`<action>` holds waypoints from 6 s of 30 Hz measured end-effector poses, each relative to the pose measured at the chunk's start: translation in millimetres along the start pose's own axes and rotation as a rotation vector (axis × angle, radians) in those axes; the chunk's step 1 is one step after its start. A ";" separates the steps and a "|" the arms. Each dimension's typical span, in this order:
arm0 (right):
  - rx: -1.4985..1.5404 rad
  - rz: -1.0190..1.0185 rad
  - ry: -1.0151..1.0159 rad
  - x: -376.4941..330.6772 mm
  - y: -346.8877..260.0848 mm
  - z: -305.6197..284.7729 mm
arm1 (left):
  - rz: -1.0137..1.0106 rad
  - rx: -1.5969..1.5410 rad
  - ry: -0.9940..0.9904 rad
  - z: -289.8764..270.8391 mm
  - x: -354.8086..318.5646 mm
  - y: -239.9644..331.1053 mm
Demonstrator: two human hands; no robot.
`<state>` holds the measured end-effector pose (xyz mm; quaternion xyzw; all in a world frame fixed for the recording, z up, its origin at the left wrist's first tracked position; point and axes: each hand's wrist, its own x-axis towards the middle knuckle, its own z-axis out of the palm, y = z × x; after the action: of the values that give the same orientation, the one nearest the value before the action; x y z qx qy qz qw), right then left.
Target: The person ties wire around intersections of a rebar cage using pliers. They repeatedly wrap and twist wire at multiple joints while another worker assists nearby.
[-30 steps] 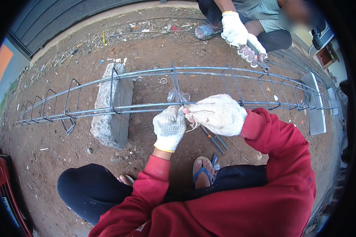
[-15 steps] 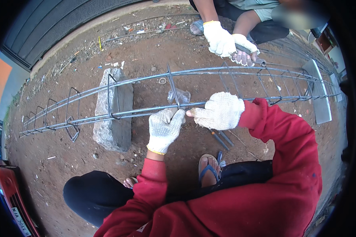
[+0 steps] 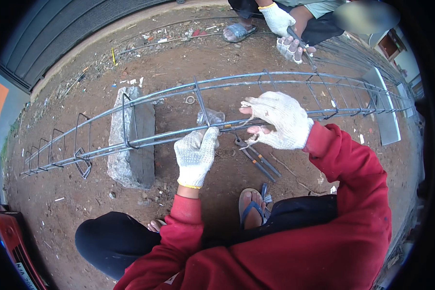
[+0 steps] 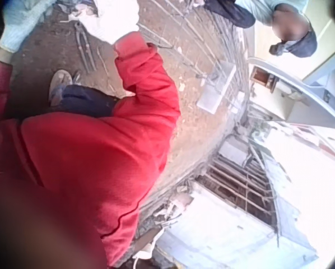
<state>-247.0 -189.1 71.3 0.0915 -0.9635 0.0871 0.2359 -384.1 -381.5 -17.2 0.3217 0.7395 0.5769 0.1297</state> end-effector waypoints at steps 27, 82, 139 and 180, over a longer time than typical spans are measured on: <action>1.231 0.737 -0.305 60.6 31.0 63.6 | 0.246 0.212 0.177 7.8 -5.2 1.9; 0.191 -0.047 -0.212 46.6 -34.4 28.6 | 0.001 0.182 -0.195 -43.8 3.1 31.2; 1.018 0.596 -0.475 81.9 6.7 29.6 | 0.391 0.152 0.177 -27.1 2.5 28.8; -0.071 0.066 -0.562 132.5 -28.5 29.4 | -0.245 -0.137 -0.217 -139.5 35.4 81.3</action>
<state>-369.2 -240.8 111.6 0.0726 -0.9960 0.0320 -0.0401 -463.0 -456.4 107.3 0.2796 0.7139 0.5678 0.2997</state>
